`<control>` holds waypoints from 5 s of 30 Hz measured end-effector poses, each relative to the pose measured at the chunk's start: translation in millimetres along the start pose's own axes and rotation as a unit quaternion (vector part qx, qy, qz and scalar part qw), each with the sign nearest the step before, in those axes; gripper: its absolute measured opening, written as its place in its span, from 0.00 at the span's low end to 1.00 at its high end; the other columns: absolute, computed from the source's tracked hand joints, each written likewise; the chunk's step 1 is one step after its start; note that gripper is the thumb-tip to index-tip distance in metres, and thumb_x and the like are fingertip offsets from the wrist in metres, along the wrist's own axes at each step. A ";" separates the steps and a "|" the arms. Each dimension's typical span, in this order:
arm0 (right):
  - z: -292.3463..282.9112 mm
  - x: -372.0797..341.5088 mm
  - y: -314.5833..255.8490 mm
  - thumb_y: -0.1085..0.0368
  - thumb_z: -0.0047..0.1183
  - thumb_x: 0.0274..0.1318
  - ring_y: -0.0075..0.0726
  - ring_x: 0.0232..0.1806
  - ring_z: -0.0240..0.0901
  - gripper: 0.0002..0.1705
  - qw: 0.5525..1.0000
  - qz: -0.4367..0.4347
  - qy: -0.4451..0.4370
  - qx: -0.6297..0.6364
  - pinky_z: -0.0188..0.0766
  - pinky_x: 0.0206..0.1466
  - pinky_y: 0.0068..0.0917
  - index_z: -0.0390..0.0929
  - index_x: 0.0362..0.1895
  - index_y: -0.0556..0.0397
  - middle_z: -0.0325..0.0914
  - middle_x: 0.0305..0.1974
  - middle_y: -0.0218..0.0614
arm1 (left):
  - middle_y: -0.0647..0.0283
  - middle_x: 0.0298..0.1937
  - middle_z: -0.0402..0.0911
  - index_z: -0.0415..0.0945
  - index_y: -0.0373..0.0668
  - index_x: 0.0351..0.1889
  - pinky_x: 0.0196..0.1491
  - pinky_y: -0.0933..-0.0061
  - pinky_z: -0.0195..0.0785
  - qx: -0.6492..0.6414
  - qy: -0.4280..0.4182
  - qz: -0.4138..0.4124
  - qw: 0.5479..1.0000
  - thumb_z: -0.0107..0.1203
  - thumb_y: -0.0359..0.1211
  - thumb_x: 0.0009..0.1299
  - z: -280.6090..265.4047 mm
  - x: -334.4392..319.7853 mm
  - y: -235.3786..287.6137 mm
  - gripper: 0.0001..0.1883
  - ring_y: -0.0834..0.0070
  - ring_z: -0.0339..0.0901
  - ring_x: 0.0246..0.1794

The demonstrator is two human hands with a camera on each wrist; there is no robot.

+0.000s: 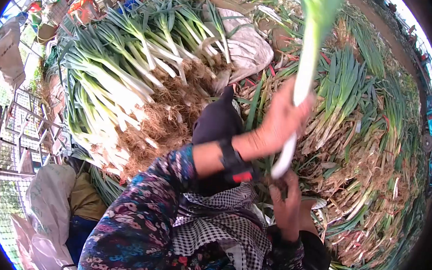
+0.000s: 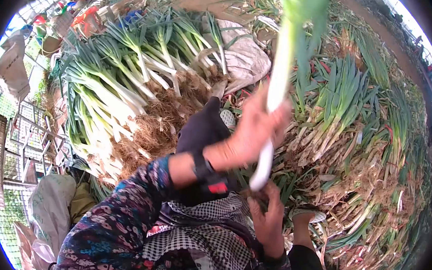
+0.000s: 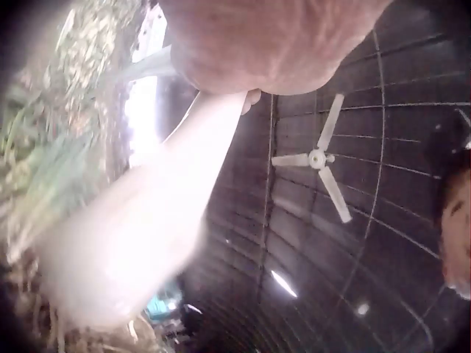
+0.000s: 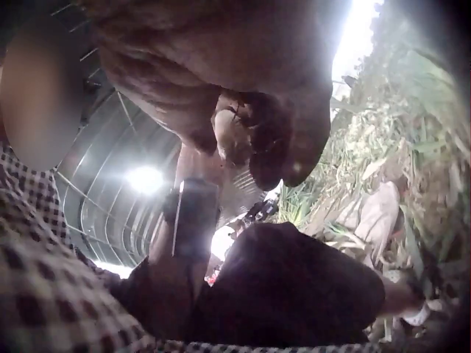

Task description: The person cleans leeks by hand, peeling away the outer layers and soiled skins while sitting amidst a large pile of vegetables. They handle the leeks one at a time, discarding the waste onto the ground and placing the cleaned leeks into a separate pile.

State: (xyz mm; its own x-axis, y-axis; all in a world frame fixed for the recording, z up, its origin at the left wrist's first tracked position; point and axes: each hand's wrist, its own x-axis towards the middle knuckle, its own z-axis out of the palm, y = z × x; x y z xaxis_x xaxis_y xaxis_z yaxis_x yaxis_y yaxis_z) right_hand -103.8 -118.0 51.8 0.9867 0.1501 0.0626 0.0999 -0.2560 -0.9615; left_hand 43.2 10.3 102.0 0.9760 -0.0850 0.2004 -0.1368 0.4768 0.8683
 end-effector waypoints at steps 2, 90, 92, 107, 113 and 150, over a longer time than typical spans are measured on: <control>-0.6 -3.4 7.7 0.69 0.50 0.60 0.28 0.44 0.73 0.19 0.991 0.096 -0.036 0.085 0.69 0.51 0.26 0.68 0.55 0.61 0.76 0.43 0.37 | 0.73 0.23 0.68 0.63 0.43 0.45 0.15 0.83 0.60 0.046 0.070 0.064 0.994 0.53 0.36 0.72 -37.4 43.3 22.7 0.12 0.86 0.64 0.16; -115.6 3.8 203.4 0.59 0.45 0.68 0.30 0.34 0.78 0.17 0.847 0.297 0.304 0.320 0.76 0.37 0.28 0.72 0.48 0.61 0.79 0.36 0.39 | 0.57 0.24 0.76 0.69 0.32 0.34 0.18 0.73 0.72 0.277 -0.312 -0.384 0.824 0.60 0.28 0.61 98.8 60.3 -245.8 0.11 0.72 0.77 0.19; -120.2 13.5 176.1 0.56 0.46 0.68 0.29 0.32 0.76 0.18 0.824 0.204 0.311 0.427 0.75 0.36 0.25 0.72 0.48 0.60 0.78 0.36 0.37 | 0.57 0.25 0.78 0.71 0.30 0.33 0.26 0.70 0.75 0.318 -0.374 -0.341 0.802 0.62 0.34 0.58 92.0 22.6 -223.0 0.16 0.70 0.79 0.22; -74.7 -73.5 85.9 0.65 0.51 0.62 0.20 0.26 0.62 0.12 0.928 0.212 0.258 0.165 0.65 0.29 0.24 0.69 0.42 0.62 0.69 0.24 0.32 | 0.64 0.42 0.80 0.72 0.37 0.52 0.42 0.72 0.77 0.106 -0.278 -0.398 0.868 0.57 0.42 0.70 92.6 6.1 -156.2 0.20 0.75 0.80 0.38; -84.5 -57.0 67.7 0.65 0.50 0.65 0.19 0.23 0.61 0.15 0.954 0.034 0.272 0.123 0.63 0.26 0.20 0.67 0.51 0.60 0.70 0.26 0.31 | 0.64 0.43 0.83 0.77 0.39 0.50 0.45 0.73 0.76 0.006 -0.267 -0.301 0.915 0.61 0.33 0.67 131.9 30.6 -106.4 0.15 0.75 0.81 0.40; -112.7 -114.0 21.7 0.65 0.54 0.54 0.63 0.32 0.75 0.25 0.854 0.011 0.387 -0.348 0.73 0.31 0.48 0.62 0.54 0.61 0.74 0.37 0.59 | 0.66 0.43 0.79 0.73 0.40 0.45 0.51 0.74 0.67 0.086 -0.144 0.044 0.985 0.61 0.22 0.63 189.1 -24.1 -90.5 0.14 0.76 0.75 0.43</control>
State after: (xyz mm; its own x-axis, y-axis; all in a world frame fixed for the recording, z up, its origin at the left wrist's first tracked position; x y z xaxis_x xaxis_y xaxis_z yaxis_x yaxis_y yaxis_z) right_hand -199.6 -248.4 53.9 0.7511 -0.4699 0.4637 -0.1343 -0.7964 -0.5897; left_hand 0.1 -196.2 104.5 0.8740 -0.3064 0.3772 -0.2694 0.3405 0.9008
